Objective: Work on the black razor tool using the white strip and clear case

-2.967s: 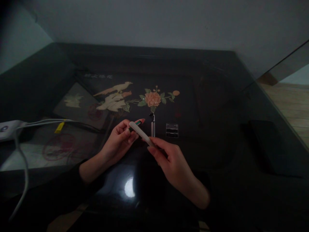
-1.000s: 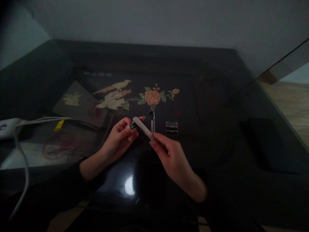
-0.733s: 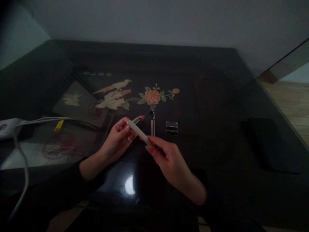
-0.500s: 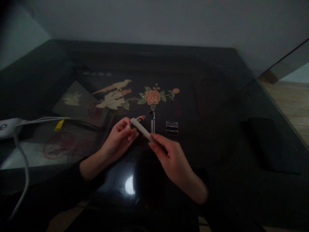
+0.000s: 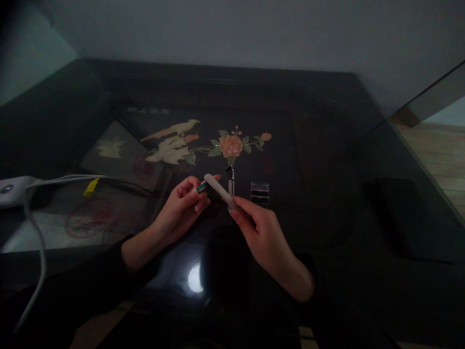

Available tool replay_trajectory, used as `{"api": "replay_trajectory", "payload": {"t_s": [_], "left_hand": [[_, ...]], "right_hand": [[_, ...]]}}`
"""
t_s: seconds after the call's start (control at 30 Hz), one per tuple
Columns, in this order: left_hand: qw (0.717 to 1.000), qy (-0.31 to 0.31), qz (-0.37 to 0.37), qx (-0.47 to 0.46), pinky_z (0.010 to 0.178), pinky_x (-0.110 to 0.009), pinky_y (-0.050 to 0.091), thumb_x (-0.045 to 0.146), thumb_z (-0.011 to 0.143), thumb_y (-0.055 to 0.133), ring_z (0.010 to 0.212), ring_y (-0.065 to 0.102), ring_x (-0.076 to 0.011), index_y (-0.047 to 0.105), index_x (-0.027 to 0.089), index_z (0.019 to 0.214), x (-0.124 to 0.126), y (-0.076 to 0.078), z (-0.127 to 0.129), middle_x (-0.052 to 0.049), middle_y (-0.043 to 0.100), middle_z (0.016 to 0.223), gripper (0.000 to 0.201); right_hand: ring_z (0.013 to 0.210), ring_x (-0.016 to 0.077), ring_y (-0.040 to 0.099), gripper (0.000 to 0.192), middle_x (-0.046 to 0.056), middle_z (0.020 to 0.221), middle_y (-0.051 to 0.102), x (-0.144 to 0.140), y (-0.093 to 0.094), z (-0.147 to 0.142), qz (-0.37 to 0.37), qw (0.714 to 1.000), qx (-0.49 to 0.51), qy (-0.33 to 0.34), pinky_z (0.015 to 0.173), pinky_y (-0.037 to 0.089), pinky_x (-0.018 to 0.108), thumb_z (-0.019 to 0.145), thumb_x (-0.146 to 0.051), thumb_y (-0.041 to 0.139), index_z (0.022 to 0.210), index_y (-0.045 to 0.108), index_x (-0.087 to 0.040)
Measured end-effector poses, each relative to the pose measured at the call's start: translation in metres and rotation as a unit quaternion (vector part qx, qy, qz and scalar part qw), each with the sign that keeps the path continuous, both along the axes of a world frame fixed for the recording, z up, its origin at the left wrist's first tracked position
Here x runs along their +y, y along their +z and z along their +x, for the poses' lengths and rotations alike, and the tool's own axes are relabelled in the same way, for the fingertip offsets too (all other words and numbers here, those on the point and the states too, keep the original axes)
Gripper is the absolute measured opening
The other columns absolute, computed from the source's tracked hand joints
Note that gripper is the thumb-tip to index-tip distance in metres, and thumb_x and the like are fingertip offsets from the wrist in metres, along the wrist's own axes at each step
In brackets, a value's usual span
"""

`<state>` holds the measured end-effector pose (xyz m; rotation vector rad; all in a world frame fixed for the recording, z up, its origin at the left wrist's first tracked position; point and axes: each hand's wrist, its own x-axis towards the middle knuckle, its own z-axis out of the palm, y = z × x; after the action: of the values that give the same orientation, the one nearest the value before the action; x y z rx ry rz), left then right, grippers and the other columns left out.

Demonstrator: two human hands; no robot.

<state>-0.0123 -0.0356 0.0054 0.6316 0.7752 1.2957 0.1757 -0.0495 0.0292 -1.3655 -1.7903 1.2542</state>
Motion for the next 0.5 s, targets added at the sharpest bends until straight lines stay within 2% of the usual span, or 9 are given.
{"api": "replay_trajectory", "payload": {"t_s": [0.2, 0.37, 0.5], "left_hand": [[1.000, 0.003, 0.008, -0.001, 0.051, -0.017, 0.039, 0.031, 0.062, 0.090, 0.044, 0.043, -0.0024, 0.057, 0.016, 0.071, 0.0011, -0.0016, -0.0003, 0.005, 0.062, 0.060, 0.037], [1.000, 0.003, 0.005, -0.009, 0.050, -0.018, 0.041, 0.031, 0.061, 0.090, 0.044, 0.042, -0.0007, 0.056, 0.015, 0.071, 0.0016, -0.0034, -0.0012, -0.002, 0.073, 0.086, 0.040], [1.000, 0.002, 0.008, -0.011, 0.051, -0.017, 0.040, 0.030, 0.062, 0.090, 0.044, 0.042, -0.0018, 0.057, 0.016, 0.071, 0.0013, -0.0039, -0.0016, 0.004, 0.065, 0.065, 0.037]], "right_hand": [[0.049, 0.0110, 0.041, 0.035, -0.001, 0.058, 0.049, -0.0039, 0.0050, -0.0023, -0.034, 0.998, 0.036, 0.034, 0.041, 0.029, 0.023, 0.094, -0.032, 0.052, 0.117, 0.071, -0.014], [0.048, 0.0093, 0.035, 0.037, -0.004, 0.057, 0.042, -0.0058, 0.0053, -0.0026, -0.076, 0.992, 0.079, 0.063, 0.042, 0.027, 0.021, 0.095, -0.035, 0.052, 0.118, 0.070, -0.013], [0.048, 0.0087, 0.034, 0.036, -0.003, 0.059, 0.045, -0.0048, 0.0059, -0.0029, -0.078, 0.992, 0.080, 0.055, 0.043, 0.028, 0.022, 0.094, -0.035, 0.052, 0.117, 0.070, -0.013]]}}
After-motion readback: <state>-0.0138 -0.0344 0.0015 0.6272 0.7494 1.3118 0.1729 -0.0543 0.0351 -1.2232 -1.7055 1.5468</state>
